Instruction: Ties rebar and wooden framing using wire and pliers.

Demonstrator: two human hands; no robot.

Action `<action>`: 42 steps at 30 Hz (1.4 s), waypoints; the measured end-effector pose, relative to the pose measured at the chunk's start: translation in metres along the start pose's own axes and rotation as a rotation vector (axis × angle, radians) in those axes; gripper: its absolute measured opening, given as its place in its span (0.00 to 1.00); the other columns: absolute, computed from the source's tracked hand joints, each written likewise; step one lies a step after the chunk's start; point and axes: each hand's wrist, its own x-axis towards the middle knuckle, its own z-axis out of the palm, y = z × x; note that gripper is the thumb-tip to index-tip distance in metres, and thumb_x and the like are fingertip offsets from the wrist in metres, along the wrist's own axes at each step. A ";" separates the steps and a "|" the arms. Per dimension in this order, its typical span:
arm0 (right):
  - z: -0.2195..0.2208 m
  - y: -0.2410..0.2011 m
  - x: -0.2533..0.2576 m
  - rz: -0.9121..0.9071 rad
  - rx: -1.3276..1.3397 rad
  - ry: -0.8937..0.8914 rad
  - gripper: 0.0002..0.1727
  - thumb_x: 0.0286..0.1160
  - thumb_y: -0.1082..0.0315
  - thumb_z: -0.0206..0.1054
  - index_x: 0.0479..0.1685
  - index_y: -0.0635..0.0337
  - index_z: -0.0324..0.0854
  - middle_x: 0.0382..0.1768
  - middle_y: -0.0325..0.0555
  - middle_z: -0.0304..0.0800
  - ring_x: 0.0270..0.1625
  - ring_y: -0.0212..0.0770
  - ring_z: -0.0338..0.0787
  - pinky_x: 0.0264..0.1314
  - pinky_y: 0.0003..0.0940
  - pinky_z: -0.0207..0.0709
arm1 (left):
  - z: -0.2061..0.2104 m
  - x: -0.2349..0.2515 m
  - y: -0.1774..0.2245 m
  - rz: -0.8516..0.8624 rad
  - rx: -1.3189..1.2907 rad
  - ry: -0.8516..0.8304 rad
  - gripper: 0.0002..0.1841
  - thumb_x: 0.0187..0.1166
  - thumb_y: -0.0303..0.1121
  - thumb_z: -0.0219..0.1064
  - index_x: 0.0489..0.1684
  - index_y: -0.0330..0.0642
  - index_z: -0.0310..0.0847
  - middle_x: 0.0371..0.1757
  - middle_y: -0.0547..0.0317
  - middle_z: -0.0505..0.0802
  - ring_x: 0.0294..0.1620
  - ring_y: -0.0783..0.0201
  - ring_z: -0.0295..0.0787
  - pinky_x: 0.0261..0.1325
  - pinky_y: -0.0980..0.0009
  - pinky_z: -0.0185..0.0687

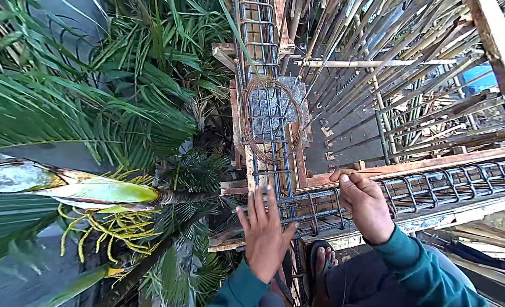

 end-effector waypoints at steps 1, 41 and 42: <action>0.004 0.001 -0.002 0.002 0.003 -0.039 0.16 0.88 0.69 0.50 0.48 0.57 0.86 0.14 0.26 0.62 0.13 0.24 0.59 0.17 0.20 0.57 | -0.008 0.008 0.006 0.032 -0.056 -0.042 0.51 0.70 0.63 0.73 0.89 0.37 0.64 0.88 0.30 0.69 0.88 0.28 0.62 0.84 0.22 0.50; -0.021 -0.039 0.030 -0.029 0.332 0.191 0.17 0.96 0.65 0.44 0.48 0.56 0.81 0.34 0.42 0.93 0.35 0.42 0.97 0.45 0.44 0.96 | 0.035 0.004 0.006 -0.358 -1.503 -0.748 0.13 0.91 0.30 0.54 0.54 0.35 0.85 0.21 0.62 0.89 0.23 0.67 0.91 0.37 0.67 0.93; -0.025 -0.041 0.032 -0.008 0.362 0.212 0.18 0.96 0.65 0.43 0.46 0.54 0.81 0.31 0.39 0.91 0.33 0.40 0.95 0.44 0.44 0.95 | 0.033 0.000 0.006 -0.344 -1.670 -0.795 0.11 0.90 0.32 0.55 0.51 0.41 0.85 0.15 0.71 0.81 0.16 0.72 0.82 0.27 0.71 0.87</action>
